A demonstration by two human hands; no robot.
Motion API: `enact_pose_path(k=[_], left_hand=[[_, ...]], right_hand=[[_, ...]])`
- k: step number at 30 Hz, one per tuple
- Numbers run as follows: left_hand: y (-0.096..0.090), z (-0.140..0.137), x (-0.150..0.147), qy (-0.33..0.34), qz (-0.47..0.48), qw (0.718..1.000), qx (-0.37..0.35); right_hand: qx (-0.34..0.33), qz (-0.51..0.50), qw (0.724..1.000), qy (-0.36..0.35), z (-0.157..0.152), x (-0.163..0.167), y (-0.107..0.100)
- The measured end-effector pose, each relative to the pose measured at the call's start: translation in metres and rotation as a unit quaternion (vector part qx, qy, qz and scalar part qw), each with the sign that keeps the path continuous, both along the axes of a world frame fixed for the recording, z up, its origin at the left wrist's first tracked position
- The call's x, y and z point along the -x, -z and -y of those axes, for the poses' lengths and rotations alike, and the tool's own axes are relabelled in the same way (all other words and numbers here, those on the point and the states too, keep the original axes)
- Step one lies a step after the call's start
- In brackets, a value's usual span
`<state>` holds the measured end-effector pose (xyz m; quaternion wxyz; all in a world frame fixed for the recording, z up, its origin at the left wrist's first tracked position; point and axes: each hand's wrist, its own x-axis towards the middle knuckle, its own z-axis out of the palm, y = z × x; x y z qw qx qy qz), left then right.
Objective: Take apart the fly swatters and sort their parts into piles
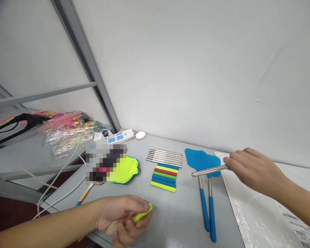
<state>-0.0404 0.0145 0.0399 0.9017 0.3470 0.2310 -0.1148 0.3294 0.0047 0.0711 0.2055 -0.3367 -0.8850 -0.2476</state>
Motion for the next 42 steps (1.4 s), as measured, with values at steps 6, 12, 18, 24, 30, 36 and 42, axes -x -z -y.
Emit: enact_pose_path(k=[6, 12, 18, 24, 30, 36, 42], left_hand=[[0.013, 0.023, -0.031, -0.133, 0.053, 0.832, -0.537], [0.042, 0.027, -0.019, -0.082, 0.019, 0.627, -0.775], [0.054, 0.017, -0.006, -0.032, -0.027, 0.431, -0.902], [0.054, 0.008, -0.021, -0.041, -0.094, 0.332, -0.938], [0.051, -0.001, -0.027, -0.043, -0.104, 0.283, -0.952], [0.05, -0.005, -0.029, -0.049, -0.102, 0.297, -0.948], [0.051, -0.006, -0.03, -0.037, -0.109, 0.314, -0.942]], right_hand=[[0.028, -0.067, 0.997, 0.034, 0.008, 0.006, 0.049], [0.033, -0.15, 0.987, 0.056, 0.007, -0.007, 0.09], [0.049, -0.25, 0.957, 0.139, 0.0, -0.025, 0.107], [0.082, -0.293, 0.936, 0.178, -0.002, -0.024, 0.11], [0.108, -0.315, 0.924, 0.188, -0.002, -0.022, 0.108], [0.13, -0.323, 0.919, 0.185, -0.002, -0.022, 0.109], [0.148, -0.317, 0.919, 0.18, -0.001, -0.019, 0.106]])
